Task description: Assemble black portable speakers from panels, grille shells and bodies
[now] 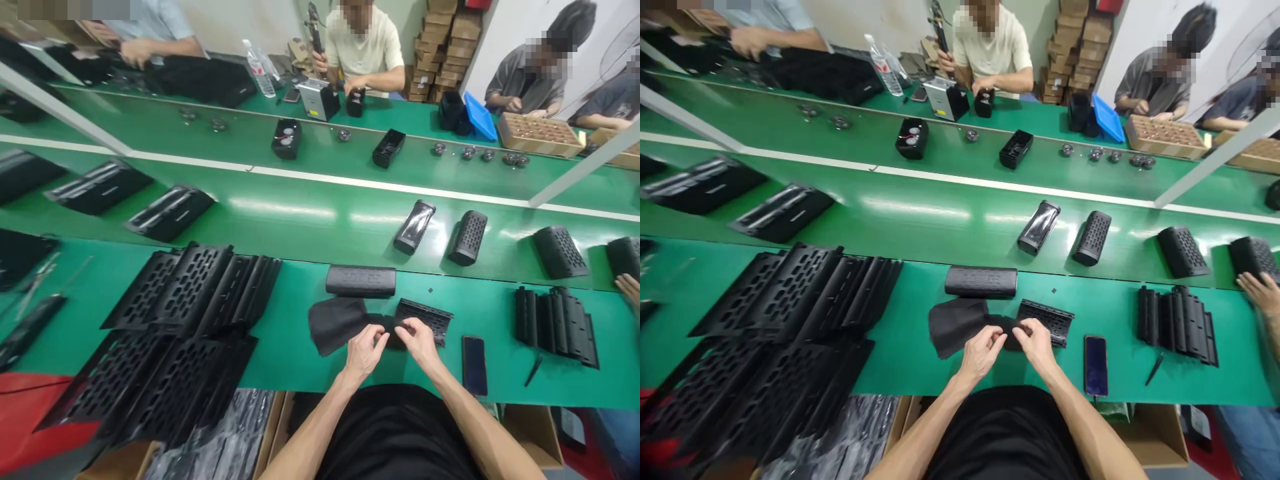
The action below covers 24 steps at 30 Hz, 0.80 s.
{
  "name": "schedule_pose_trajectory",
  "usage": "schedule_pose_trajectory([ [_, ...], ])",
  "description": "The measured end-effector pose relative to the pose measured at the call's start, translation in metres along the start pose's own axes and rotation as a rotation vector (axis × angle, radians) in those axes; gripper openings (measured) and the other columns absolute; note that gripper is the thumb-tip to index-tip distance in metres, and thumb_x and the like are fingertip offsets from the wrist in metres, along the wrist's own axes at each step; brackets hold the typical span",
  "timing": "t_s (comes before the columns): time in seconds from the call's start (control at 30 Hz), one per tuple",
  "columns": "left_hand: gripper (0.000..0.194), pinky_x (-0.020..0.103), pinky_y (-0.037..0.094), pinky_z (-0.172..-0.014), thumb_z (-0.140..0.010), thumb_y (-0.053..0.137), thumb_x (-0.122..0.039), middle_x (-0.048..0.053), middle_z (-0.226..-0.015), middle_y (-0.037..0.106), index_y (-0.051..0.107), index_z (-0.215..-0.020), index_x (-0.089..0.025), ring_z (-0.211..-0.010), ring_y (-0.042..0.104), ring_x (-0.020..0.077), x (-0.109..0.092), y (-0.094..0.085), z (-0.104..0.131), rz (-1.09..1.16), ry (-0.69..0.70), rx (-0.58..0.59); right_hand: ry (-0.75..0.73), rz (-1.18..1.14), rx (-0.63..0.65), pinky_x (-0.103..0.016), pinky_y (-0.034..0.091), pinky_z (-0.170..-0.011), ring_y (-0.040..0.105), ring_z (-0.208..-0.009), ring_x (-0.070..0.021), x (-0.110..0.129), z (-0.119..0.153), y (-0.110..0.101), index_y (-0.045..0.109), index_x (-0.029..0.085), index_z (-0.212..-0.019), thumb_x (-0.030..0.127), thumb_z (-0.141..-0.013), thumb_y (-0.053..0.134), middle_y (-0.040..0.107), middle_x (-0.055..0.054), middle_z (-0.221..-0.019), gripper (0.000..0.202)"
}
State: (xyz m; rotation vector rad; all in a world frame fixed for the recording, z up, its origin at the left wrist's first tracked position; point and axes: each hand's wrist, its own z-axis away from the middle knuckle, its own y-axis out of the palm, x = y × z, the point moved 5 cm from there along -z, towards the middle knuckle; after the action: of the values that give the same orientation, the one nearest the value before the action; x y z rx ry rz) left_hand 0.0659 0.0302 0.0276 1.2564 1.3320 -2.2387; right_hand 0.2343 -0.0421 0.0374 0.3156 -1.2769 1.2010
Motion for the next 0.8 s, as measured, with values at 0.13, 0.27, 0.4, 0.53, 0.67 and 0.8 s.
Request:
schedule_pose_trajectory([
  [0.13, 0.025, 0.031, 0.049, -0.08, -0.096, 0.053, -0.039, 0.006, -0.101, 0.072, 0.067, -0.109, -0.023, -0.08, 0.066, 0.0193, -0.01, 0.015, -0.024, 0.029, -0.082, -0.009, 0.154, 0.04, -0.26, -0.039, 0.051, -0.074, 0.067, -0.076, -0.0284, -0.038, 0.01, -0.061, 0.072, 0.02, -0.086, 0.06, -0.076, 0.062, 0.074, -0.009, -0.08, 0.042],
  [0.27, 0.026, 0.033, 0.049, -0.083, -0.093, 0.058, -0.033, 0.008, -0.113, 0.071, 0.063, -0.116, -0.022, -0.09, 0.068, 0.0214, -0.014, 0.031, -0.047, 0.054, -0.143, 0.044, 0.251, 0.067, -0.44, -0.043, 0.051, -0.081, 0.067, -0.082, -0.0309, -0.067, 0.014, -0.091, 0.067, 0.016, -0.096, 0.065, -0.068, 0.064, 0.074, -0.016, -0.094, 0.056],
  [0.4, 0.023, 0.032, 0.048, -0.08, -0.092, 0.06, -0.033, 0.008, -0.108, 0.072, 0.065, -0.111, -0.022, -0.091, 0.068, 0.022, -0.014, 0.04, -0.06, 0.07, -0.181, 0.105, 0.283, 0.024, -0.484, -0.041, 0.052, -0.078, 0.068, -0.082, -0.0292, -0.078, 0.011, -0.091, 0.066, 0.016, -0.104, 0.064, -0.065, 0.068, 0.075, -0.016, -0.102, 0.062],
  [0.53, 0.023, 0.032, 0.046, -0.079, -0.089, 0.062, -0.034, 0.007, -0.099, 0.072, 0.066, -0.108, -0.02, -0.091, 0.066, 0.0221, -0.012, 0.041, -0.063, 0.095, -0.219, 0.111, 0.307, -0.024, -0.497, -0.042, 0.052, -0.079, 0.067, -0.08, -0.03, -0.077, 0.011, -0.09, 0.068, 0.017, -0.094, 0.064, -0.063, 0.069, 0.074, -0.013, -0.087, 0.056],
  [0.67, 0.022, 0.029, 0.044, -0.072, -0.086, 0.063, -0.04, 0.0, -0.076, 0.066, 0.066, -0.095, -0.02, -0.077, 0.062, 0.0191, -0.014, 0.034, -0.062, 0.173, -0.24, 0.117, 0.302, -0.101, -0.464, -0.041, 0.052, -0.079, 0.067, -0.081, -0.0291, -0.066, 0.017, -0.094, 0.069, 0.018, -0.094, 0.065, -0.062, 0.073, 0.073, -0.01, -0.084, 0.057],
  [0.8, 0.033, 0.026, 0.039, -0.059, -0.085, 0.06, -0.051, -0.005, -0.056, 0.051, 0.058, -0.072, -0.021, -0.059, 0.054, 0.0147, -0.019, 0.019, -0.055, 0.302, -0.246, 0.155, 0.285, -0.236, -0.353, -0.038, 0.053, -0.073, 0.067, -0.077, -0.0265, -0.052, 0.022, -0.094, 0.069, 0.019, -0.091, 0.068, -0.064, 0.076, 0.073, -0.008, -0.08, 0.056],
])
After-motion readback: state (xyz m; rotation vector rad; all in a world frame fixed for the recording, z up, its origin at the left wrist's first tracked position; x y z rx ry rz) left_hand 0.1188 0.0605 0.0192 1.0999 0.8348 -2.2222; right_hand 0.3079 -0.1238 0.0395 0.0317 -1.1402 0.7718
